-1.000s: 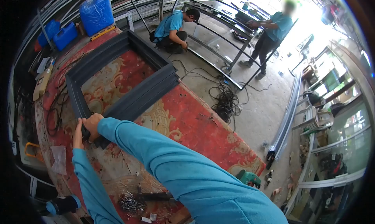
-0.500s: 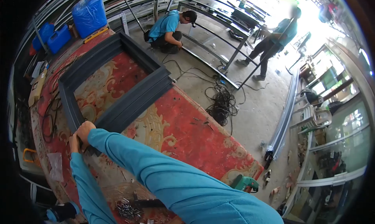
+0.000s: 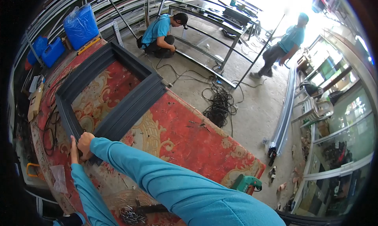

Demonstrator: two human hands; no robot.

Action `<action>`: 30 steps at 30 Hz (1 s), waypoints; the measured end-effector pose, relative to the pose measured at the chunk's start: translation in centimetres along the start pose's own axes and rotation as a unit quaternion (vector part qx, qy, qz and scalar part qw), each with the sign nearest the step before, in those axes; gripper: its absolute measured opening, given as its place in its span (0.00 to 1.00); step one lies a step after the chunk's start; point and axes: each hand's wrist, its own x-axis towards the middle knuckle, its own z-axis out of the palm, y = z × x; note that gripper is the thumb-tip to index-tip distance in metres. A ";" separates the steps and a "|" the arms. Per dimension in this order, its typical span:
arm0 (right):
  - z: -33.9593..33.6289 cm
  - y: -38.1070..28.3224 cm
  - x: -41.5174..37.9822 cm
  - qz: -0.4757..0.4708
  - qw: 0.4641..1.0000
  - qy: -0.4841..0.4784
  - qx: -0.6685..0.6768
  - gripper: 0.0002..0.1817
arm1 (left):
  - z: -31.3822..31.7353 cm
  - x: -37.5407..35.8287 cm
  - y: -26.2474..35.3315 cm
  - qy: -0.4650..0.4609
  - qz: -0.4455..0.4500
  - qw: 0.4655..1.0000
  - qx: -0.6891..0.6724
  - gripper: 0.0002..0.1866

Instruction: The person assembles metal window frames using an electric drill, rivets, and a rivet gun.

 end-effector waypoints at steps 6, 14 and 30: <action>-0.8 0.5 1.2 0.063 0.988 -0.008 0.143 0.34 | -1.6 0.0 -1.0 -0.112 0.030 0.991 -0.066 0.57; -1.9 0.9 2.1 0.149 0.958 -0.062 0.236 0.38 | -3.1 0.9 -1.3 -0.136 -0.013 0.989 -0.060 0.54; -0.7 0.5 1.6 0.111 0.981 0.017 0.155 0.37 | -3.5 1.5 -1.2 -0.138 -0.069 0.985 -0.083 0.55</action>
